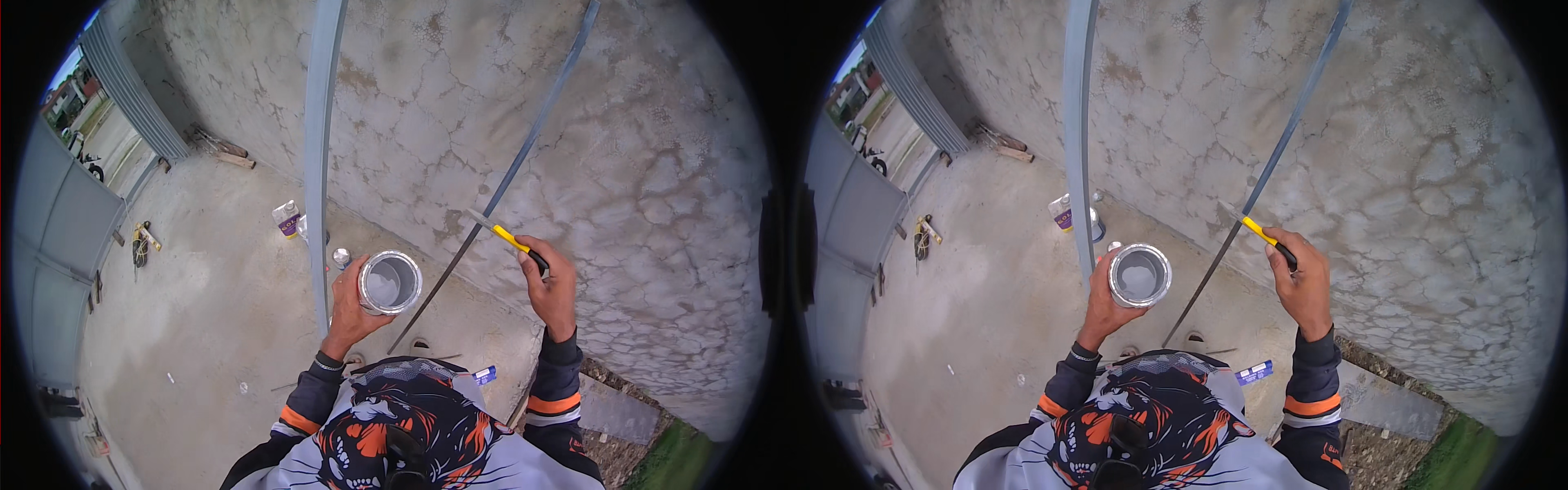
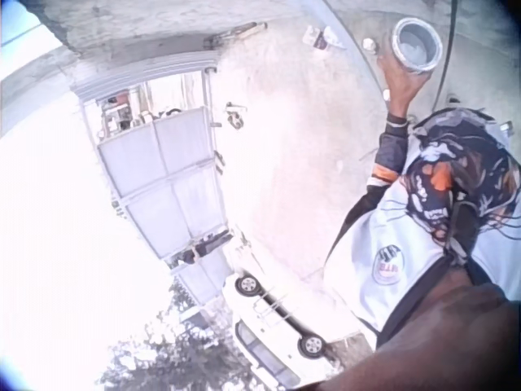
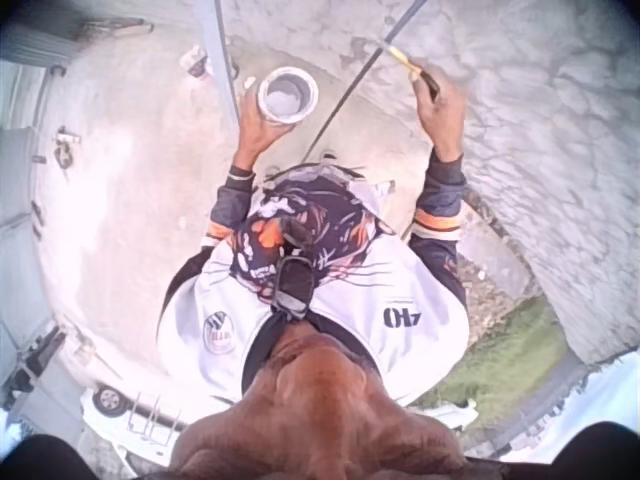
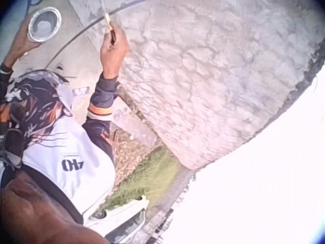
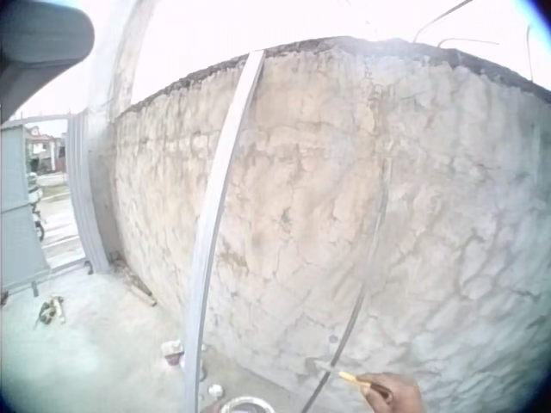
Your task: The person applies silver or grey paint to a vertical metal beam with a paintbrush, holding the paint can in their other hand.
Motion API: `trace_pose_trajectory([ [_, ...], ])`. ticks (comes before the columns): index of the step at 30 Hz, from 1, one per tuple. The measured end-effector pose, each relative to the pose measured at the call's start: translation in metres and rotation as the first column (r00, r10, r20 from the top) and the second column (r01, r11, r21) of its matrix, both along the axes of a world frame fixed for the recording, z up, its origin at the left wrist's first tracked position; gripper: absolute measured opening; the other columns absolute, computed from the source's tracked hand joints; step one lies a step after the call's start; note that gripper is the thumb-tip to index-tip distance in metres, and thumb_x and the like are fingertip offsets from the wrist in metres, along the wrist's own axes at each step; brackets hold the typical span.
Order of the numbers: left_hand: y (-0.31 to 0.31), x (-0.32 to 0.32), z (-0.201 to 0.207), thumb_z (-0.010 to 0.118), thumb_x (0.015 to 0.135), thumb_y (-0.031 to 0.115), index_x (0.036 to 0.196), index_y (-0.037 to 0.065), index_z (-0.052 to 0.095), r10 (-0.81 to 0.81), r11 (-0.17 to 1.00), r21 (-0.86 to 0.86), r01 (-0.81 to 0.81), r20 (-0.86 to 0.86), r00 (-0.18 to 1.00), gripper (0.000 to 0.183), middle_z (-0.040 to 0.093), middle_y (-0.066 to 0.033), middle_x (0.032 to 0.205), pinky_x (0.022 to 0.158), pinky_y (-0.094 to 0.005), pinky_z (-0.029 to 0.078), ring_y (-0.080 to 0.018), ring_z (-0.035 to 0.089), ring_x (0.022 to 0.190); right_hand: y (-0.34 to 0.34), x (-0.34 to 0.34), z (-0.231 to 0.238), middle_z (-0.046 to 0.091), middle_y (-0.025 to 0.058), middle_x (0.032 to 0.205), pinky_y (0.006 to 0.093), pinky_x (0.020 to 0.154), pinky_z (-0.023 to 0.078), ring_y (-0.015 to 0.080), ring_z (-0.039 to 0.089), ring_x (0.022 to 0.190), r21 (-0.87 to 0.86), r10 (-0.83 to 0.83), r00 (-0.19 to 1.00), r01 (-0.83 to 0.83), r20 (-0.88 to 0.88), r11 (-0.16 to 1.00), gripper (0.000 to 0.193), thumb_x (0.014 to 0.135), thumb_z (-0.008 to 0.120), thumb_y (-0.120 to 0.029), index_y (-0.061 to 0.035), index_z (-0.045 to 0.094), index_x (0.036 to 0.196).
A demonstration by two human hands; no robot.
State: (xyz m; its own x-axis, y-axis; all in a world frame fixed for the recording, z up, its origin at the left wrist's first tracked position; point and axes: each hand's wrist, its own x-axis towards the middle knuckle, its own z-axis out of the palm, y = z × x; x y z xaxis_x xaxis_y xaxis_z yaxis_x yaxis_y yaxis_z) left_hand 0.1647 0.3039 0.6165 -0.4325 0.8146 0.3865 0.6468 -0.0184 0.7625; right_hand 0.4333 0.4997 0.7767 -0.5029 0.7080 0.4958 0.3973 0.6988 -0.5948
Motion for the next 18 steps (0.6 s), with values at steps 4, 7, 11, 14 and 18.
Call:
trace_pose_trajectory([
  [4,0.007,-0.003,0.008,0.100,0.059,0.026,0.152,0.006,0.043,-0.015,1.000,-0.018,0.013,-0.091,0.996,0.111,0.059,-0.0152,0.145,0.116,-0.0512,0.037,-0.0377,0.053,0.138,-0.047,0.012,0.042,0.068,0.0103,0.084,0.0358,0.068,0.051,0.0282,0.063,0.074,-0.163,0.281,0.955,-0.264,0.093,0.951,0.031,0.088,0.075,-0.004,-0.0093,0.076,0.118],
  [7,0.016,0.000,0.016,0.100,0.059,0.032,0.154,0.009,0.041,-0.085,0.996,-0.007,0.085,-0.144,0.986,0.114,0.055,-0.0151,0.149,0.116,-0.0520,0.031,-0.0361,0.049,0.141,-0.060,-0.009,0.036,0.069,0.0099,0.089,0.0390,0.071,0.054,0.0296,0.066,0.079,-0.188,0.440,0.868,-0.403,0.232,0.896,0.033,0.086,0.077,-0.007,-0.0115,0.076,0.119],
  [11,0.029,0.007,0.022,0.100,0.060,0.035,0.152,0.008,0.042,-0.155,0.982,0.072,0.175,-0.226,0.962,0.113,0.054,-0.0150,0.149,0.117,-0.0528,0.029,-0.0358,0.048,0.142,-0.053,-0.044,0.005,0.071,0.0105,0.100,0.0439,0.075,0.057,0.0321,0.071,0.089,-0.138,0.520,0.709,-0.524,0.477,0.841,0.034,0.085,0.078,-0.014,-0.0131,0.076,0.120],
  [14,0.034,0.011,0.025,0.100,0.060,0.036,0.152,0.007,0.041,-0.141,0.979,0.107,0.171,-0.247,0.959,0.113,0.053,-0.0154,0.150,0.116,-0.0531,0.029,-0.0352,0.048,0.143,-0.046,-0.051,-0.007,0.072,0.0118,0.097,0.0427,0.075,0.057,0.0327,0.071,0.085,-0.135,0.543,0.744,-0.537,0.390,0.833,0.031,0.086,0.076,-0.013,-0.0121,0.077,0.117],
  [18,0.038,0.015,0.026,0.100,0.061,0.033,0.153,0.007,0.040,-0.137,0.980,0.120,0.162,-0.194,0.971,0.114,0.053,-0.0158,0.151,0.116,-0.0526,0.030,-0.0348,0.047,0.144,-0.042,-0.041,-0.010,0.071,0.0111,0.085,0.0368,0.066,0.053,0.0260,0.067,0.072,-0.315,0.472,0.878,-0.425,0.086,0.849,0.030,0.084,0.077,-0.008,-0.0105,0.080,0.114],
])
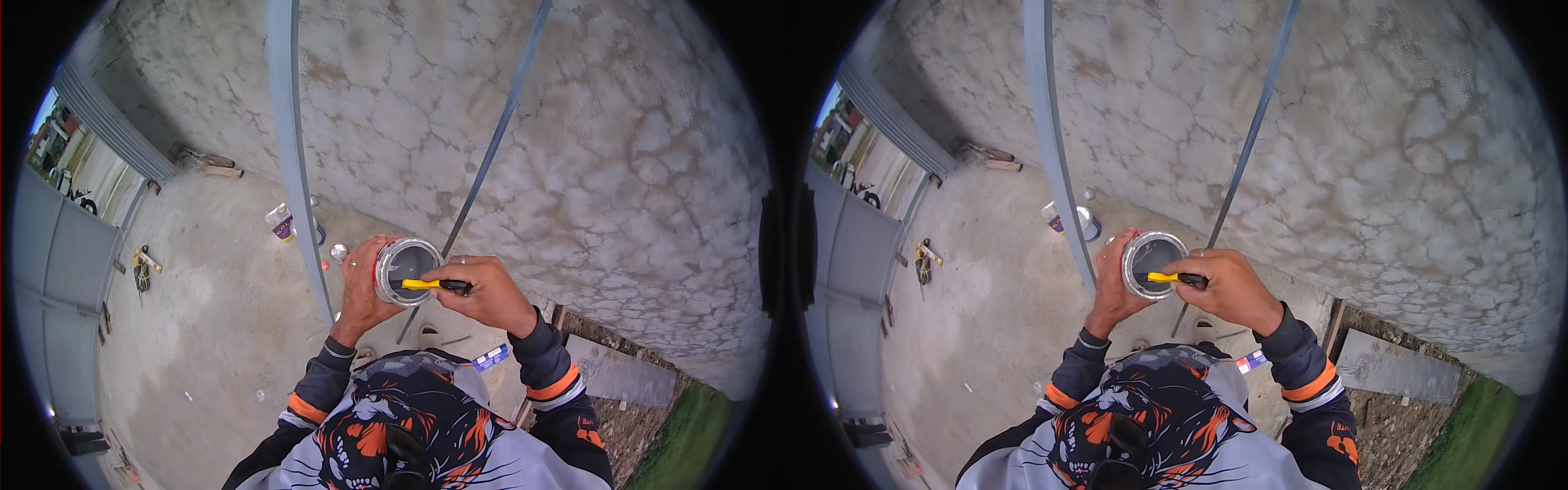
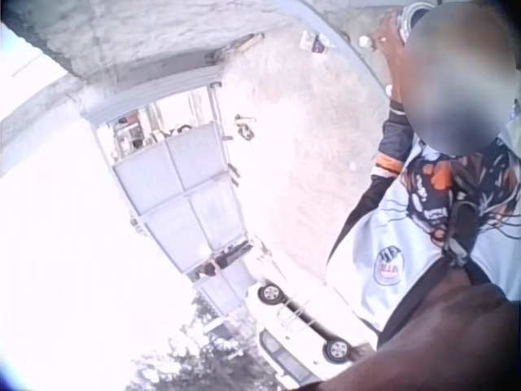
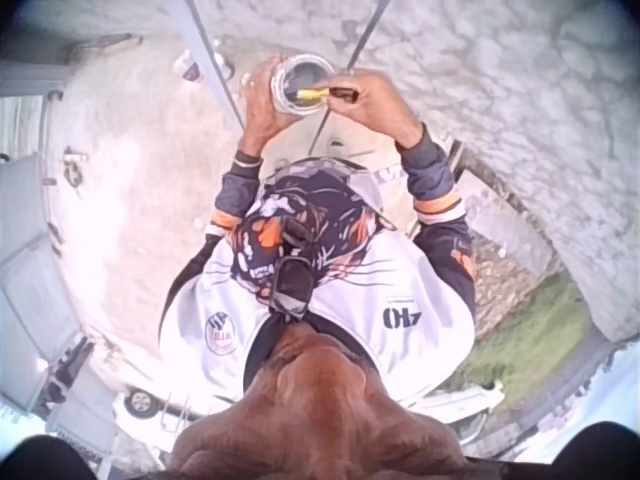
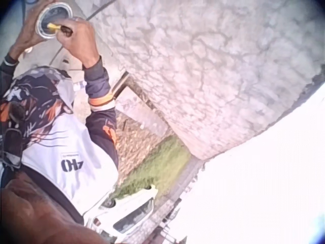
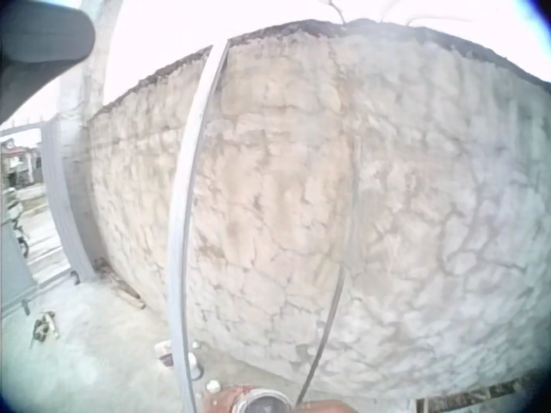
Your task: The person applies silver or grey paint to a vertical metal beam with a paintbrush, holding the paint can in their other hand.
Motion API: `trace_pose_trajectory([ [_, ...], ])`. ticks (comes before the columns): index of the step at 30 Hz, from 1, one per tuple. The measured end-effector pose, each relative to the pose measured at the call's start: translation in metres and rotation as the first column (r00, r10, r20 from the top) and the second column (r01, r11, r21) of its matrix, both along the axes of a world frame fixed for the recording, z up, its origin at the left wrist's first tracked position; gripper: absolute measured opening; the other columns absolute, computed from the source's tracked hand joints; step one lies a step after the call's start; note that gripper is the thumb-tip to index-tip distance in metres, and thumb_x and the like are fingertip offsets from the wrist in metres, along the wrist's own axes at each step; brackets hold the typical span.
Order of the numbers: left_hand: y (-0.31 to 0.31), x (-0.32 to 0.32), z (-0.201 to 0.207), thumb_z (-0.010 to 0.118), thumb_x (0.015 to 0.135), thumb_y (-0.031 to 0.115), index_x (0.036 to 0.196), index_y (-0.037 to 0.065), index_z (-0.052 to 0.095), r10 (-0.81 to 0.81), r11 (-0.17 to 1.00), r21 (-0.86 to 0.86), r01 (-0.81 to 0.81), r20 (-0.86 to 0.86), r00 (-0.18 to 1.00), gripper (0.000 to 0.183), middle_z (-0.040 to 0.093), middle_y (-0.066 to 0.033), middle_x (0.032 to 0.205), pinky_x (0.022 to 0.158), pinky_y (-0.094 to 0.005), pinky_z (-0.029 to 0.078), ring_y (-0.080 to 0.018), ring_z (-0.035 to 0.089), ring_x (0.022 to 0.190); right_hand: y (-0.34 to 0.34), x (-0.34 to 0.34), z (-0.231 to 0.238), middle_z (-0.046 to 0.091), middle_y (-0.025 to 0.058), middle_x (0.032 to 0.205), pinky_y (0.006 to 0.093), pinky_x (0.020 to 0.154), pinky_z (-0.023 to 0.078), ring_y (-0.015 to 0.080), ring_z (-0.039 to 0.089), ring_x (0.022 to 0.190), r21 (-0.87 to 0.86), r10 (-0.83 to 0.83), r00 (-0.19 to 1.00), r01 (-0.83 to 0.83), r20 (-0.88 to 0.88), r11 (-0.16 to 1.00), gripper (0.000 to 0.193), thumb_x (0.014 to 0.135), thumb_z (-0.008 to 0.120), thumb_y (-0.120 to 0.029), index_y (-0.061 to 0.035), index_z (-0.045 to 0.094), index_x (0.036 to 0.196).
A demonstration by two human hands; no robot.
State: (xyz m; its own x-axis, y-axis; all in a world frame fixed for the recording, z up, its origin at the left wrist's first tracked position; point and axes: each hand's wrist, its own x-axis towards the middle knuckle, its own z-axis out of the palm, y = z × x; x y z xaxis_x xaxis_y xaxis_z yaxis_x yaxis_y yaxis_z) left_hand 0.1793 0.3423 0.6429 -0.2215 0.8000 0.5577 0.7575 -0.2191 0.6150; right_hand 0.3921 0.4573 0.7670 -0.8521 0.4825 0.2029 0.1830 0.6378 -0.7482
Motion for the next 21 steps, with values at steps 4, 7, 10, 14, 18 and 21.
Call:
trace_pose_trajectory([
  [4,0.005,0.001,-0.001,0.099,0.062,0.029,0.154,0.006,0.039,0.036,0.994,-0.106,-0.024,0.111,0.993,0.112,0.055,-0.0150,0.148,0.117,-0.0506,0.031,-0.0358,0.049,0.141,-0.008,0.010,-0.012,0.070,0.0052,0.080,0.0279,0.063,0.047,0.0107,0.058,0.068,-0.183,-0.190,0.979,0.173,-0.079,0.968,0.028,0.085,0.081,-0.004,-0.0078,0.081,0.112],
  [7,0.016,0.001,-0.004,0.099,0.061,0.018,0.155,0.002,0.036,0.010,0.990,-0.140,0.026,0.250,0.968,0.114,0.053,-0.0158,0.147,0.115,-0.0446,0.042,-0.0322,0.054,0.136,-0.019,0.019,-0.026,0.074,0.0028,0.086,0.0238,0.067,0.048,0.0057,0.059,0.075,-0.441,-0.324,0.937,0.240,-0.126,0.865,0.025,0.088,0.080,-0.002,-0.0038,0.081,0.113],
  [10,0.025,0.004,-0.008,0.099,0.062,0.016,0.154,0.000,0.036,-0.017,0.995,-0.091,0.040,0.237,0.971,0.113,0.055,-0.0168,0.143,0.113,-0.0424,0.046,-0.0306,0.056,0.135,-0.028,0.028,-0.038,0.075,0.0030,0.092,0.0219,0.075,0.051,0.0054,0.063,0.084,-0.570,-0.375,0.911,0.220,-0.169,0.791,0.023,0.091,0.079,-0.003,0.0008,0.079,0.114],
  [14,0.040,0.011,-0.012,0.099,0.063,0.017,0.154,-0.002,0.035,-0.050,0.989,-0.120,0.086,0.274,0.960,0.112,0.056,-0.0182,0.142,0.113,-0.0435,0.046,-0.0312,0.057,0.134,-0.036,0.035,-0.051,0.075,0.0041,0.099,0.0240,0.081,0.052,0.0081,0.065,0.090,-0.622,-0.525,0.830,0.312,-0.190,0.718,0.021,0.097,0.073,-0.005,0.0019,0.073,0.116],
  [18,0.052,0.023,-0.013,0.099,0.064,0.021,0.154,-0.002,0.034,-0.074,0.985,-0.125,0.119,0.320,0.944,0.114,0.056,-0.0195,0.143,0.112,-0.0441,0.046,-0.0322,0.058,0.133,-0.037,0.043,-0.059,0.075,0.0068,0.101,0.0273,0.082,0.053,0.0128,0.068,0.091,-0.561,-0.539,0.811,0.343,-0.227,0.753,0.019,0.098,0.071,-0.006,-0.0001,0.071,0.116],
  [21,0.057,0.027,-0.016,0.099,0.065,0.023,0.155,-0.003,0.034,-0.041,0.985,-0.147,0.091,0.310,0.950,0.114,0.056,-0.0205,0.144,0.113,-0.0446,0.046,-0.0336,0.057,0.134,-0.031,0.050,-0.061,0.073,0.0094,0.094,0.0323,0.079,0.053,0.0209,0.068,0.085,-0.145,-0.405,0.889,0.381,-0.214,0.913,0.024,0.095,0.074,-0.006,-0.0031,0.073,0.119],
])
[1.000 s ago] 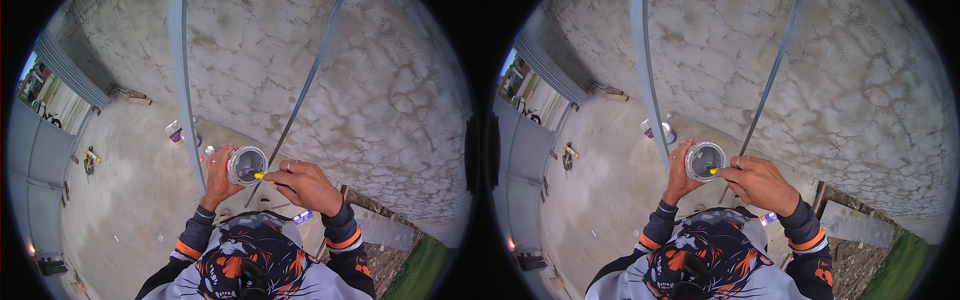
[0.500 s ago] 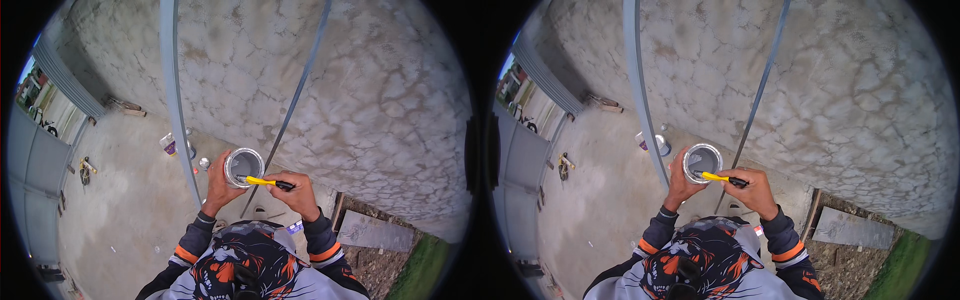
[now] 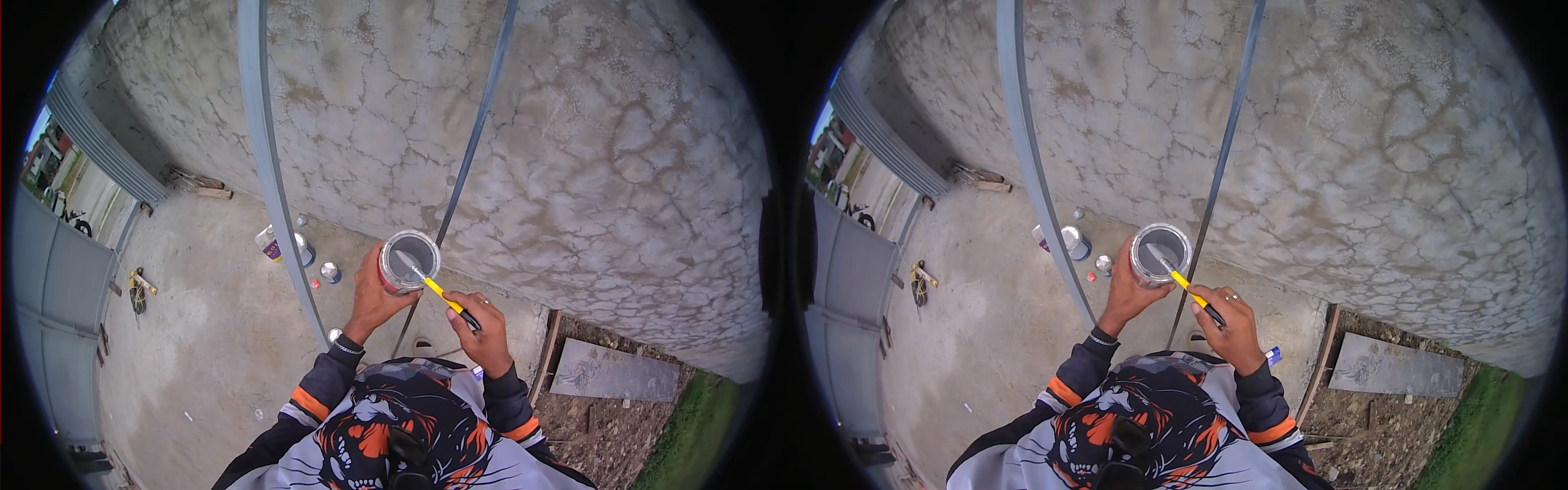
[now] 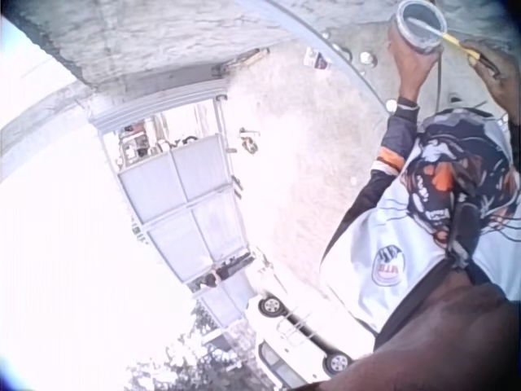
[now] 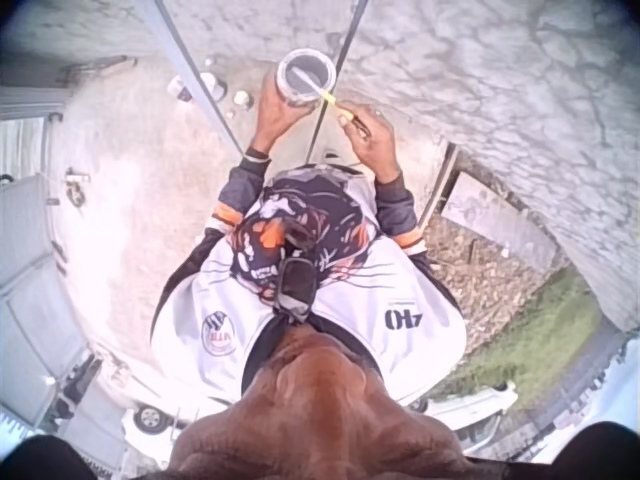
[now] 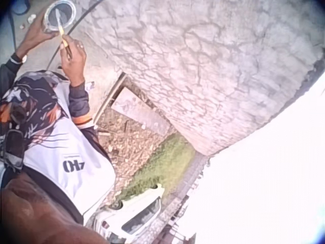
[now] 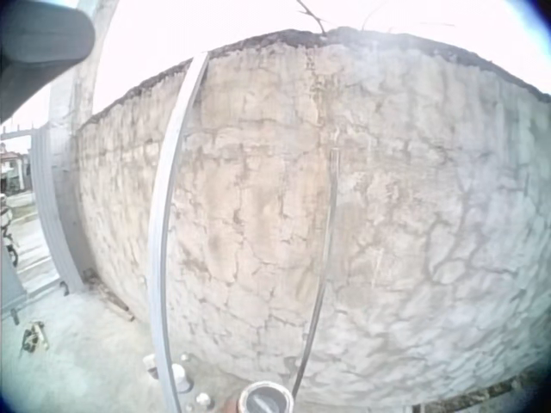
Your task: The person applies silver or grey paint to a vertical metal beam with a paintbrush, holding the paint can in their other hand.
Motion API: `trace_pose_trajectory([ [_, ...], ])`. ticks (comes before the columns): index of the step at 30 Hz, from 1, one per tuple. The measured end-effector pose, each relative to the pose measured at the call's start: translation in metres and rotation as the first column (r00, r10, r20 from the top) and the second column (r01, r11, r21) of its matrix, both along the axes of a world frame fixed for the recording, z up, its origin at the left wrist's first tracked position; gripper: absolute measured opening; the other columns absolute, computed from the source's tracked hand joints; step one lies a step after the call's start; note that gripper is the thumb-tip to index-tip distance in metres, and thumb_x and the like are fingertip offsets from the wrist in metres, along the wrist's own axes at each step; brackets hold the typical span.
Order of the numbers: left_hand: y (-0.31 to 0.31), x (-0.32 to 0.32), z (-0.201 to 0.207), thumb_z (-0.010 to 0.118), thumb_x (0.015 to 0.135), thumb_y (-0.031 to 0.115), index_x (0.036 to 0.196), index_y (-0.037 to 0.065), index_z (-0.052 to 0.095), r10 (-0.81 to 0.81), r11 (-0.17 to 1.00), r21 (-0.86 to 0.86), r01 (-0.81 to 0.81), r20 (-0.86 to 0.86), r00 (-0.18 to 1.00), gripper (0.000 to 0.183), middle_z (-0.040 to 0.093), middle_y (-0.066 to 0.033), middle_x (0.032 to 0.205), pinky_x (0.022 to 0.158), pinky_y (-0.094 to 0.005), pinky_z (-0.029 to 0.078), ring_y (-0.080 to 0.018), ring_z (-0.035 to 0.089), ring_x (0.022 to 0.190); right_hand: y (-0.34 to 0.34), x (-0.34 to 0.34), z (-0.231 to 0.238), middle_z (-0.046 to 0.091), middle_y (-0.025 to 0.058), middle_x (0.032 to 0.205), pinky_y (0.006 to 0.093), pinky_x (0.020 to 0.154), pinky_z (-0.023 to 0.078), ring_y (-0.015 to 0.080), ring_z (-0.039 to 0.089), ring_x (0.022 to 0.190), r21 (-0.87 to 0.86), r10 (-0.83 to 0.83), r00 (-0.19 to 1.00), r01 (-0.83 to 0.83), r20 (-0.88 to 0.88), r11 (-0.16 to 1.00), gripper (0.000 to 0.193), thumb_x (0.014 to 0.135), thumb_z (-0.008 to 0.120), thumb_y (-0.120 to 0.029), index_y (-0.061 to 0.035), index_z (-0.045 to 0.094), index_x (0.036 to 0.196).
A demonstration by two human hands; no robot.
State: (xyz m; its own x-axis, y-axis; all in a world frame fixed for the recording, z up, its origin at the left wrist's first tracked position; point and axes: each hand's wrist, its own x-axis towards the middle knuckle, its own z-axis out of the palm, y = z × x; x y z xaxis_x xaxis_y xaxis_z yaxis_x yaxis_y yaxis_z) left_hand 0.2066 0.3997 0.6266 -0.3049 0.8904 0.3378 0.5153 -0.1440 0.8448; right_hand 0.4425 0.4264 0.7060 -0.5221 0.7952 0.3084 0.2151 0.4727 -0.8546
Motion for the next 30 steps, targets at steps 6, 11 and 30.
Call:
trace_pose_trajectory([
  [6,0.006,0.000,-0.012,0.098,0.066,0.024,0.155,-0.003,0.034,0.043,0.999,0.026,-0.042,-0.072,0.996,0.113,0.056,-0.0216,0.144,0.112,-0.0452,0.046,-0.0356,0.057,0.134,0.007,0.006,-0.005,0.067,0.0087,0.085,0.0384,0.073,0.051,0.0267,0.062,0.078,0.305,-0.001,0.995,-0.030,0.100,0.952,0.040,0.087,0.076,-0.003,-0.0085,0.075,0.127],
  [11,0.014,0.000,-0.022,0.098,0.062,0.025,0.149,0.001,0.041,0.073,0.997,0.041,-0.072,-0.014,0.997,0.107,0.059,-0.0213,0.139,0.106,-0.0486,0.050,-0.0398,0.060,0.128,0.005,0.009,-0.019,0.071,0.0053,0.093,0.0379,0.081,0.049,0.0241,0.063,0.086,0.411,-0.048,0.989,-0.014,0.140,0.911,0.043,0.085,0.077,-0.002,-0.0098,0.076,0.127],
  [30,-0.049,-0.005,-0.068,0.096,0.067,0.020,0.150,-0.001,0.042,0.215,0.976,-0.110,-0.190,0.298,0.930,0.102,0.060,-0.0168,0.139,0.111,-0.0407,0.047,-0.0295,0.060,0.129,0.164,0.009,-0.031,0.073,0.0093,0.093,0.0415,0.084,0.044,0.0281,0.060,0.089,0.571,-0.360,0.925,0.232,0.120,0.787,0.035,0.093,0.073,-0.008,-0.0101,0.074,0.128],
])
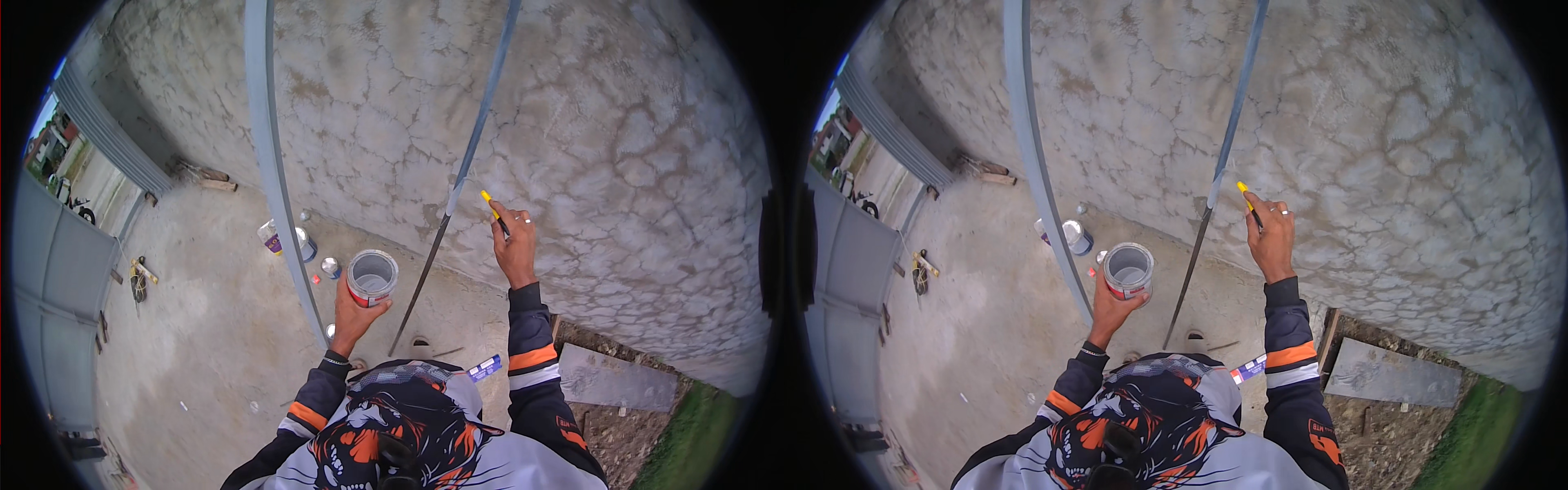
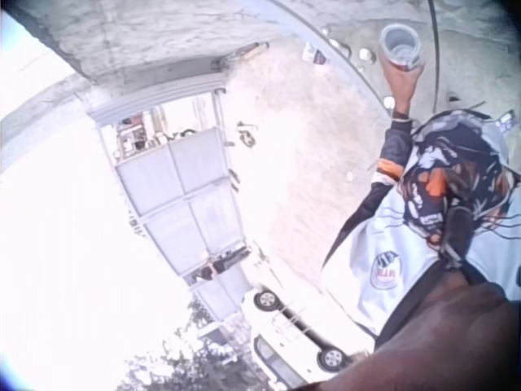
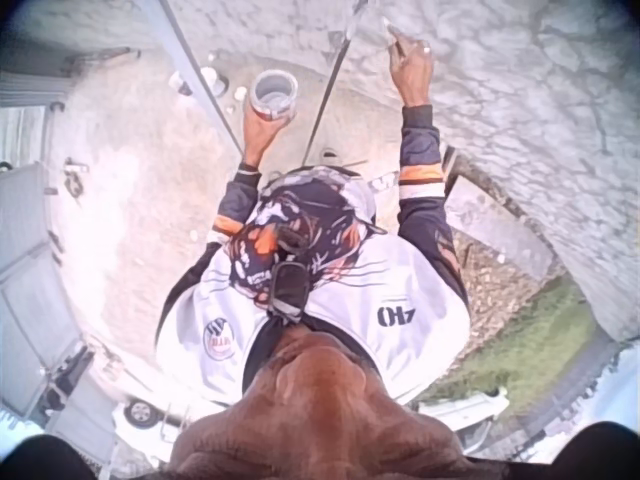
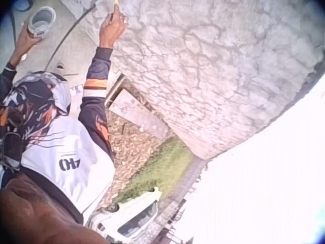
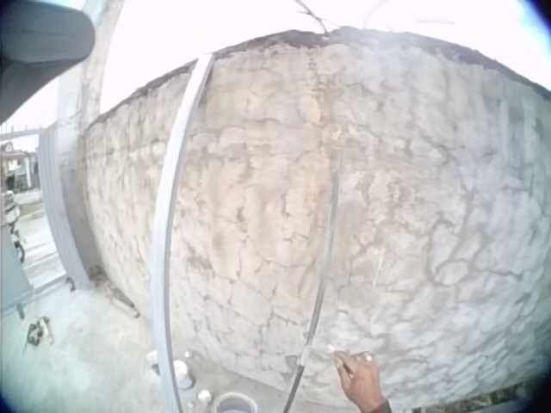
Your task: The person applies silver or grey paint to a vertical metal beam with a paintbrush, holding the paint can in their other hand.
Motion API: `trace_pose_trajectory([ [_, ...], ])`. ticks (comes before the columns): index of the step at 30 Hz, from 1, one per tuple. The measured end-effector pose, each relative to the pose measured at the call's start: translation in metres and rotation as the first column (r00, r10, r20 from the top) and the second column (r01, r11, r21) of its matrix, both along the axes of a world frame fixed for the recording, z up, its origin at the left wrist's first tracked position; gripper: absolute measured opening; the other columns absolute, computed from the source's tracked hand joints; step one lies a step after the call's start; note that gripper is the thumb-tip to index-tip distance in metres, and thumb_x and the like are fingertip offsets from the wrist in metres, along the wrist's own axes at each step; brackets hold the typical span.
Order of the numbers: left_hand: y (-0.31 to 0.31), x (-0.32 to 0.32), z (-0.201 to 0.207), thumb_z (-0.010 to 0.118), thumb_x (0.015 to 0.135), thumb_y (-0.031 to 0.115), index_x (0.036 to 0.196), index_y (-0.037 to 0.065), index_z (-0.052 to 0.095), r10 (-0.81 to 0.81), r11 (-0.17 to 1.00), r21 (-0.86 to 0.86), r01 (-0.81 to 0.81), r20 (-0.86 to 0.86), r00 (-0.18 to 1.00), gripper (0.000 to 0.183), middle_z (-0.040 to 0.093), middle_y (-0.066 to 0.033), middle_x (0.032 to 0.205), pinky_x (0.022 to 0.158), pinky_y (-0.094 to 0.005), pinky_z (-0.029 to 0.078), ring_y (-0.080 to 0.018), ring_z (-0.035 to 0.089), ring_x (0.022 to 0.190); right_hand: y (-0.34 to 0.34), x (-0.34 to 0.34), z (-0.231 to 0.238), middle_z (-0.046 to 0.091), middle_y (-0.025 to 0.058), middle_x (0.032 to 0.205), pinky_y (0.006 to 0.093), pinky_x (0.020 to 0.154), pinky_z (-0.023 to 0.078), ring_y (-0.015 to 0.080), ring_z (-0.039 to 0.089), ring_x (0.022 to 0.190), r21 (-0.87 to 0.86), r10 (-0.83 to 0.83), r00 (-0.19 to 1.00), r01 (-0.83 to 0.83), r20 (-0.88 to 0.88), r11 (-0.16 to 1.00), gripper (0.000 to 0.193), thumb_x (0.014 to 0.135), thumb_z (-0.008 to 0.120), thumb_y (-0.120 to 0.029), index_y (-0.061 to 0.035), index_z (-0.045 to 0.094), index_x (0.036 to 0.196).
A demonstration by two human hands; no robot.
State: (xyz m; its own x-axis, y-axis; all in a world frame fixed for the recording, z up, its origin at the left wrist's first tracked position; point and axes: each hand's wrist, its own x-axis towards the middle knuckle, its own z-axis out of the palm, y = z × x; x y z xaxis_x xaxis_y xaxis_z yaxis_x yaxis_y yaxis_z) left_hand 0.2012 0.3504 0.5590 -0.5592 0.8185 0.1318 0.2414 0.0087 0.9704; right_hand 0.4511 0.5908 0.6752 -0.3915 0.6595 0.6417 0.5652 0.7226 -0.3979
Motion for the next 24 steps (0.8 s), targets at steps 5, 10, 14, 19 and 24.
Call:
trace_pose_trajectory([
  [5,-0.019,-0.003,-0.006,0.096,0.066,0.018,0.152,-0.001,0.039,0.040,0.999,-0.007,-0.040,0.054,0.998,0.104,0.059,-0.0169,0.140,0.112,-0.0405,0.046,-0.0290,0.059,0.131,-0.008,0.018,0.038,0.071,0.0070,0.088,0.0411,0.080,0.042,0.0259,0.058,0.085,0.087,-0.057,0.998,0.059,-0.029,0.994,0.031,0.094,0.072,-0.008,-0.0096,0.074,0.126],
  [10,-0.033,-0.003,-0.008,0.096,0.066,0.018,0.152,-0.001,0.039,0.062,0.997,0.045,-0.066,0.083,0.995,0.104,0.058,-0.0168,0.141,0.113,-0.0403,0.046,-0.0285,0.058,0.132,-0.069,-0.005,-0.053,0.073,0.0065,0.089,0.0410,0.082,0.041,0.0260,0.062,0.088,-0.130,0.142,0.969,-0.118,0.200,0.985,0.032,0.091,0.074,-0.010,-0.0121,0.074,0.123],
  [14,-0.042,-0.004,-0.009,0.094,0.069,0.010,0.150,0.001,0.040,0.079,0.997,0.005,-0.079,0.041,0.996,0.098,0.059,-0.0128,0.140,0.112,-0.0383,0.047,-0.0234,0.059,0.131,-0.056,-0.016,-0.077,0.074,0.0081,0.093,0.0415,0.083,0.041,0.0270,0.064,0.089,-0.182,0.171,0.934,-0.118,0.314,0.976,0.034,0.089,0.074,-0.012,-0.0139,0.074,0.123],
  [19,-0.046,0.000,-0.012,0.094,0.068,0.011,0.150,0.001,0.040,0.036,0.999,0.011,-0.037,0.045,0.998,0.099,0.059,-0.0127,0.140,0.113,-0.0388,0.046,-0.0236,0.059,0.131,0.019,-0.024,0.007,0.078,0.0088,0.098,0.0417,0.083,0.041,0.0278,0.066,0.088,0.030,0.079,0.964,-0.089,0.254,0.996,0.031,0.091,0.073,-0.013,-0.0136,0.076,0.122],
  [24,-0.048,-0.001,-0.010,0.096,0.065,0.019,0.151,-0.001,0.039,0.035,0.999,0.011,-0.035,0.045,0.998,0.105,0.060,-0.0181,0.140,0.112,-0.0411,0.046,-0.0301,0.060,0.130,0.061,-0.027,0.117,0.079,0.0087,0.096,0.0413,0.081,0.042,0.0281,0.066,0.085,0.131,-0.018,0.975,-0.012,0.223,0.991,0.023,0.094,0.072,-0.016,-0.0127,0.078,0.116],
])
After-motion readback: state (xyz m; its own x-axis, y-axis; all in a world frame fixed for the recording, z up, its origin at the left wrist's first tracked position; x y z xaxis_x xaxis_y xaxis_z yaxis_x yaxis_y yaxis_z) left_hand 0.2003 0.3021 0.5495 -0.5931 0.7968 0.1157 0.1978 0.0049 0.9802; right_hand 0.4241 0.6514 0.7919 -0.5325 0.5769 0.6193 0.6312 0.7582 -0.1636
